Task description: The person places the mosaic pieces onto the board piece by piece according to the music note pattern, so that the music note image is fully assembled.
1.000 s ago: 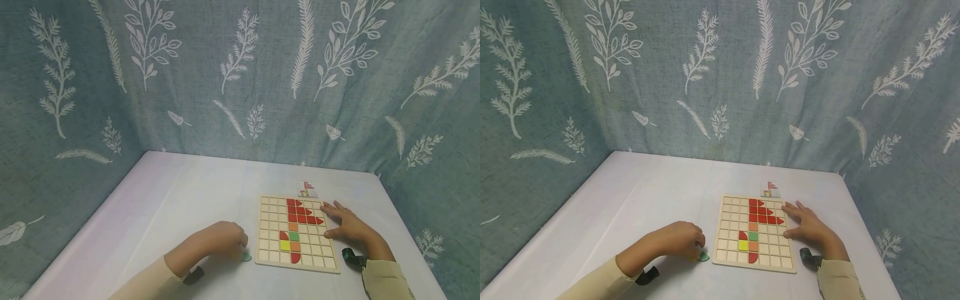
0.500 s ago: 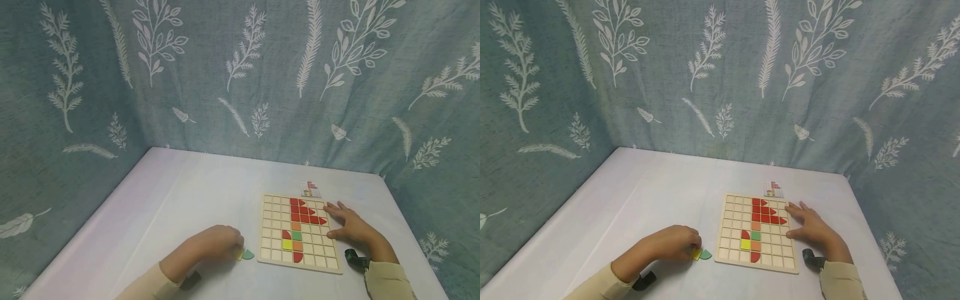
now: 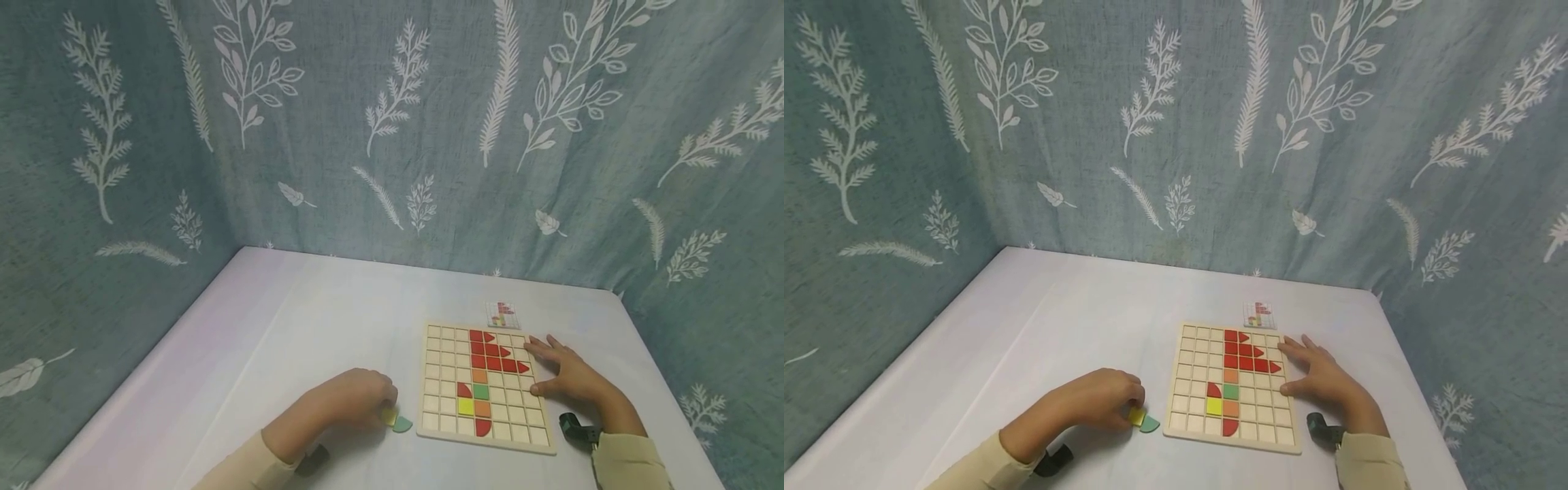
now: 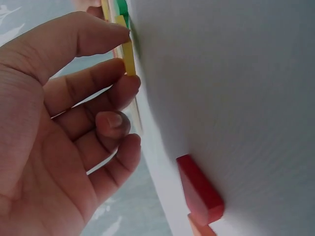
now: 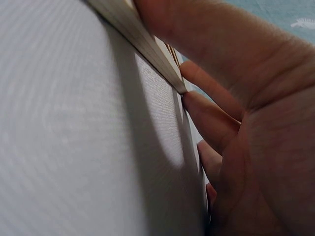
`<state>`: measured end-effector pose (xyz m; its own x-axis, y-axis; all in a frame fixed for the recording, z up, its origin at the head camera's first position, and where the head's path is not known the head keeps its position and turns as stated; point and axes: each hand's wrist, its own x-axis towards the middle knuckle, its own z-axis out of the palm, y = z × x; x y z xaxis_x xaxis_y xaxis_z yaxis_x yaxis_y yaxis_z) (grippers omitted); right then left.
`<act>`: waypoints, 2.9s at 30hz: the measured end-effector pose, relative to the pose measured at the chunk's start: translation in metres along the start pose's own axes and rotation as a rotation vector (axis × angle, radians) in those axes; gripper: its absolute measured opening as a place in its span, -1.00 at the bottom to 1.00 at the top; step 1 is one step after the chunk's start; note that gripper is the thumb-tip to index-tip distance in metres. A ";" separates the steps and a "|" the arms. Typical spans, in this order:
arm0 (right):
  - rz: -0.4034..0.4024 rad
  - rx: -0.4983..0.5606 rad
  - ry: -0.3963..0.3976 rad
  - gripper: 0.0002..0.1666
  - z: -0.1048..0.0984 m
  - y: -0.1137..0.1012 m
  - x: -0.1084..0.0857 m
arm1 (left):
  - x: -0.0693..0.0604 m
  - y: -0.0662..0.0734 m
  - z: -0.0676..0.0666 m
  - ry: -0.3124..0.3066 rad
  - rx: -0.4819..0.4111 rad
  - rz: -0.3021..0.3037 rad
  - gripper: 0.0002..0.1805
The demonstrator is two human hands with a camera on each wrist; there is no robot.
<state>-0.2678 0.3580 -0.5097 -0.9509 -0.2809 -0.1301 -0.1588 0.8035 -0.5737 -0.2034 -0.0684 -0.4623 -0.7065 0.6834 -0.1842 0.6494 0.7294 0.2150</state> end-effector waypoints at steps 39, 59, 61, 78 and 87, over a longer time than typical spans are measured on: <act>0.034 -0.007 -0.013 0.31 0.003 -0.001 -0.002 | 0.066 0.046 -0.001 0.077 0.037 0.207 -0.88; 0.070 -0.007 -0.015 0.33 0.000 -0.007 -0.001 | 0.081 0.078 0.005 0.104 0.111 0.299 -0.91; 0.064 -0.005 -0.014 0.32 0.000 -0.006 -0.001 | 0.081 0.079 0.005 0.100 0.114 0.304 -0.87; 0.073 -0.014 -0.015 0.34 0.000 -0.004 0.000 | 0.079 0.078 0.001 0.097 0.084 0.277 -0.91; 0.055 -0.014 -0.011 0.32 0.000 -0.002 0.000 | 0.086 0.080 0.007 0.104 0.062 0.253 -0.91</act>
<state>-0.2675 0.3559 -0.5087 -0.9554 -0.2414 -0.1700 -0.1099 0.8253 -0.5540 -0.2101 0.0491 -0.4676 -0.5426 0.8394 -0.0322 0.8226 0.5388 0.1818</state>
